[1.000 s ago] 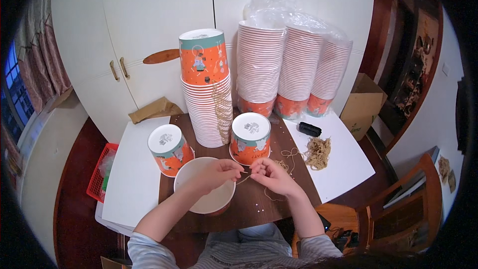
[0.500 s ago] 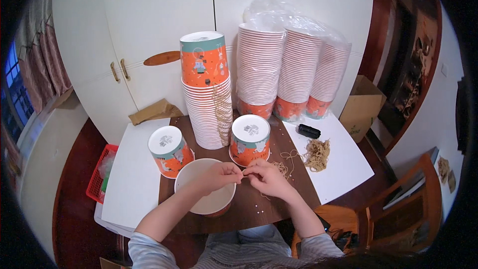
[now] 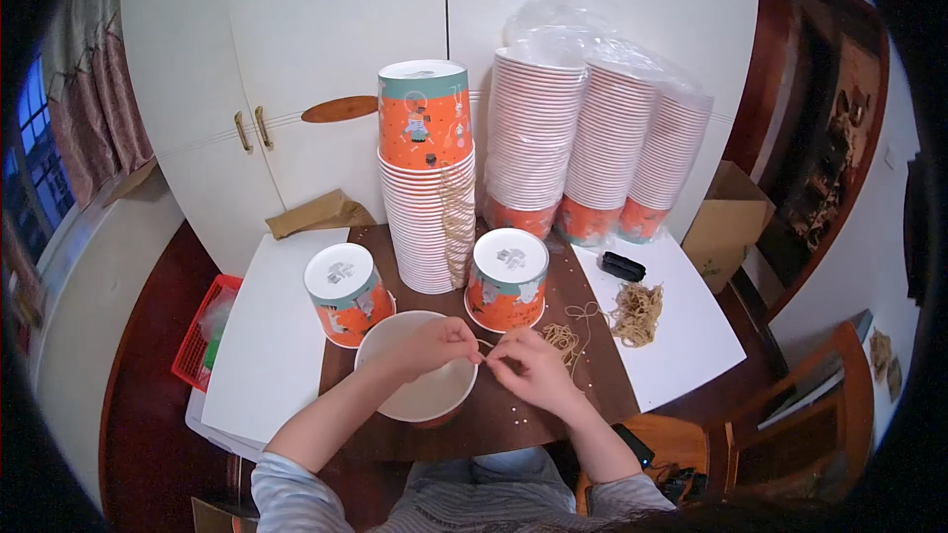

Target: Sort and package large printed paper cups using rubber bands.

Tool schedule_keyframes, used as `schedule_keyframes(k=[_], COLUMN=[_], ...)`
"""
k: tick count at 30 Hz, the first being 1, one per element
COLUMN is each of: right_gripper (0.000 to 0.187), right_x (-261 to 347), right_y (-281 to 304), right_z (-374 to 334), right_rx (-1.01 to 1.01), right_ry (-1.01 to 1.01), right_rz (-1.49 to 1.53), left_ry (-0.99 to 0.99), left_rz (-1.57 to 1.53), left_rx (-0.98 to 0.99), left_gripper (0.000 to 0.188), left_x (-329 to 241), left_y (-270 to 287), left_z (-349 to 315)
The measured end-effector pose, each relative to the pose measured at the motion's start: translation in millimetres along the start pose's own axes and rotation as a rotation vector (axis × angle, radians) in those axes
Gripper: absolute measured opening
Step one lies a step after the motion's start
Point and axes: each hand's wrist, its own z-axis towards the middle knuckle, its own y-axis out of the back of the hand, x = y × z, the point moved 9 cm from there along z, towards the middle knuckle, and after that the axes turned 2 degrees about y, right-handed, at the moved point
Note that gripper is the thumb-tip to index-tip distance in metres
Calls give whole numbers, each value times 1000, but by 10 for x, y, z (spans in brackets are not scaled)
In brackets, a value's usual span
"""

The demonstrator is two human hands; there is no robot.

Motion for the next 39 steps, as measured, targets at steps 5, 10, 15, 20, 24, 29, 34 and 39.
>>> schedule_keyframes(k=[5, 10, 15, 20, 24, 29, 34, 39], right_gripper=[9, 14, 26, 33, 32, 29, 29, 29], right_x=[254, 76, -120, -165, -141, -436, -609, -614], right_y=[-235, -161, -189, -253, -253, -374, -448, -480], right_z=[-22, 28, 73, 56, 40, -33, -52, -61], right_rx=[148, -3, 5, -17, -23, -28, -47, -51], right_ry=[86, 5, -165, -206, -187, -292, -356, -389], right_rz=[-203, -50, -2, 78, 27, 278, 567, 682], left_ry=[-26, -25, -23, -50, 24, -32, -75, -142], left_rz=[60, 202, 339, 202, 111, 321, 710, 755], left_rx=[-8, -66, -84, -87, -163, -233, -199, -188], left_gripper=[11, 12, 19, 22, 21, 24, 24, 24], left_x=[10, -116, -241, -123, -81, -109, -240, -180], left_y=[66, 77, 55, 86, 124, 214, 116, 56], left_z=[-16, -98, -153, -82, -84, -139, -263, -231])
